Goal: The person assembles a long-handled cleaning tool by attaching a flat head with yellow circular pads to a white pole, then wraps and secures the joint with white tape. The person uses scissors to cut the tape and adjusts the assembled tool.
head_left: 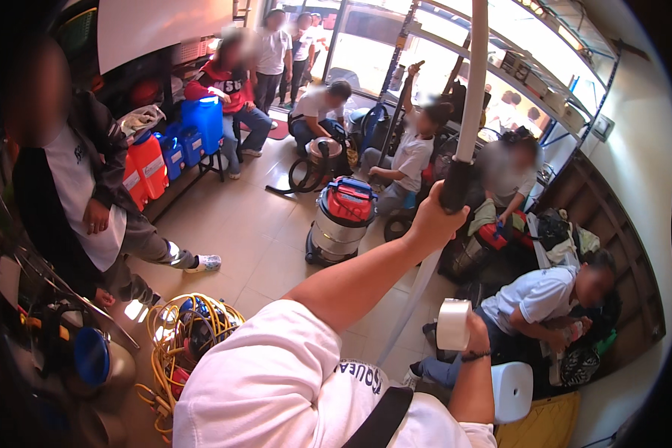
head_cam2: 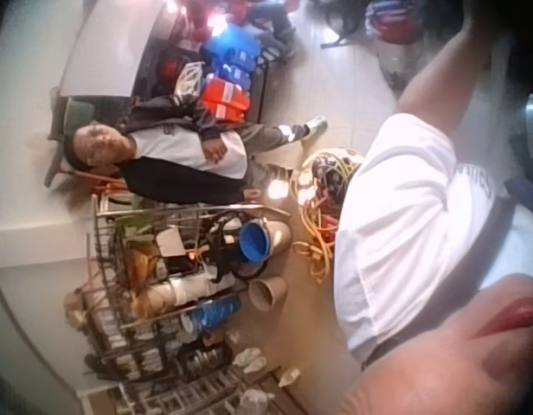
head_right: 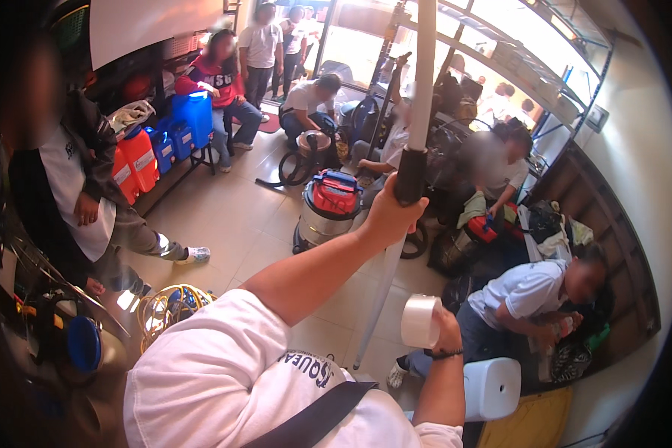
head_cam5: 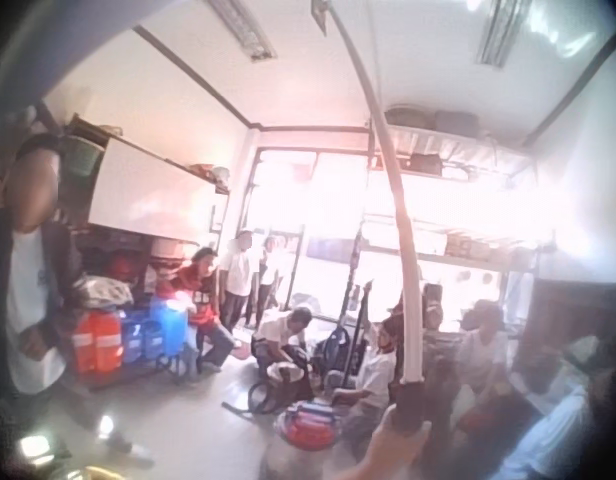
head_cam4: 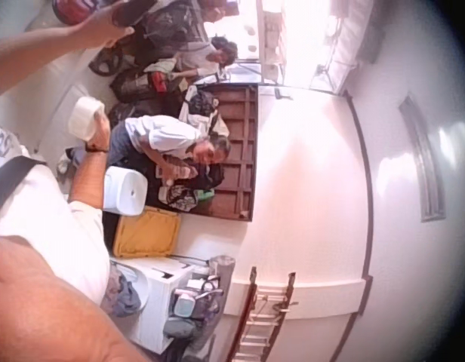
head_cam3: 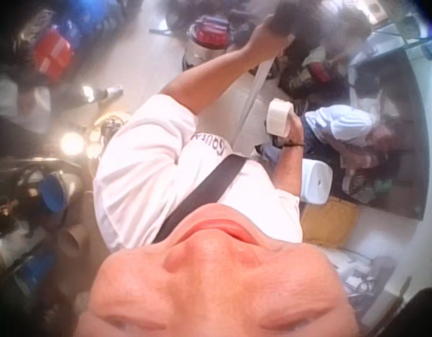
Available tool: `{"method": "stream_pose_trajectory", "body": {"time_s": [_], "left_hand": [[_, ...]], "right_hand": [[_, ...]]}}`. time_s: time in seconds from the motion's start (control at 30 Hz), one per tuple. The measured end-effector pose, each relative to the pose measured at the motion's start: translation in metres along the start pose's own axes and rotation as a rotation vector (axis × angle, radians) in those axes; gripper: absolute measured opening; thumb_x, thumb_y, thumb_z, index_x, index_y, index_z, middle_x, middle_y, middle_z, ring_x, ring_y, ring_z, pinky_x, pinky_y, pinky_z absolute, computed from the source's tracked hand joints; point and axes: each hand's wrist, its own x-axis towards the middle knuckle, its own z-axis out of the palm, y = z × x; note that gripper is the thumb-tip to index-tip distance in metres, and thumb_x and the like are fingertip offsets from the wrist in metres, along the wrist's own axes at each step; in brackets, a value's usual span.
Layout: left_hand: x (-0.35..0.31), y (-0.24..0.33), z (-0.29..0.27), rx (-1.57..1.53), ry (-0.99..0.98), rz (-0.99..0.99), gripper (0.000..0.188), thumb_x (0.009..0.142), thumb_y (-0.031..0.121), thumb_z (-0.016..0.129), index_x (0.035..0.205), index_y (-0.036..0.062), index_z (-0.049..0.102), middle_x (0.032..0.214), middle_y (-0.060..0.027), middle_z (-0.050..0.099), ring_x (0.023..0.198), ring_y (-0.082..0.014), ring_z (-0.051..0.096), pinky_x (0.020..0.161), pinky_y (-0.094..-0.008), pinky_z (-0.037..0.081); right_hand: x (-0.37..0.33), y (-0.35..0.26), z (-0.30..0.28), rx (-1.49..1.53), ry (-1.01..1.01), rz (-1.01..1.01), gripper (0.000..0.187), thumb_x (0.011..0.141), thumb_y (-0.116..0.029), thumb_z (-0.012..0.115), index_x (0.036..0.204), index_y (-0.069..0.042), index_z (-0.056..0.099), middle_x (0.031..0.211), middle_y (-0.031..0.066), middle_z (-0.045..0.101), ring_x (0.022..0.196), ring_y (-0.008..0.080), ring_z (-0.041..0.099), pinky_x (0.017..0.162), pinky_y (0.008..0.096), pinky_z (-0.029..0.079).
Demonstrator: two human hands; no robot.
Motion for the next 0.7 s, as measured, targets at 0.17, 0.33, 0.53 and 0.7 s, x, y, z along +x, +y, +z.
{"method": "stream_pose_trajectory", "body": {"time_s": [0.17, 0.33, 0.53, 0.7], "left_hand": [[0.033, -0.032, -0.034, 0.095, 0.150, 0.044, 0.044, 0.071, 0.015, 0.061, 0.105, 0.0063, 0.035, 0.059, -0.0035, 0.050, 0.041, -0.0090, 0.047, 0.036, -0.0244, 0.037], [0.083, -0.049, -0.061, 0.232, 0.240, 0.124, 0.049, 0.072, 0.017, 0.061, 0.109, 0.0055, 0.032, 0.067, -0.0040, 0.051, 0.046, -0.0101, 0.049, 0.040, -0.0241, 0.040], [0.175, -0.029, -0.110, -0.351, -0.292, 0.138, 0.053, 0.068, 0.023, 0.064, 0.109, 0.0007, 0.039, 0.089, -0.0138, 0.053, 0.064, -0.0195, 0.057, 0.058, -0.0291, 0.047], [0.251, -0.010, -0.157, -0.420, -0.561, 0.090, 0.045, 0.066, 0.022, 0.064, 0.097, -0.0019, 0.044, 0.072, -0.0148, 0.052, 0.057, -0.0231, 0.055, 0.050, -0.0305, 0.046]], "right_hand": [[0.128, -0.005, 0.062, -0.345, -0.566, -0.260, 0.028, 0.073, -0.013, 0.054, 0.095, 0.003, 0.058, 0.109, 0.0111, 0.047, 0.098, 0.0220, 0.047, 0.082, 0.0316, 0.038], [0.212, 0.003, 0.085, -0.445, -0.604, -0.439, 0.025, 0.061, -0.007, 0.063, 0.086, -0.005, 0.064, 0.090, 0.0042, 0.045, 0.085, 0.0169, 0.044, 0.077, 0.0281, 0.036], [0.287, -0.025, 0.103, -0.458, -0.758, -0.562, 0.026, 0.062, -0.002, 0.061, 0.087, -0.007, 0.064, 0.081, 0.0048, 0.045, 0.076, 0.0173, 0.045, 0.070, 0.0281, 0.037], [0.366, -0.030, 0.117, -0.187, -0.900, -0.504, 0.019, 0.066, -0.005, 0.059, 0.085, -0.006, 0.064, 0.099, 0.0097, 0.047, 0.094, 0.0201, 0.045, 0.076, 0.0280, 0.037]]}}
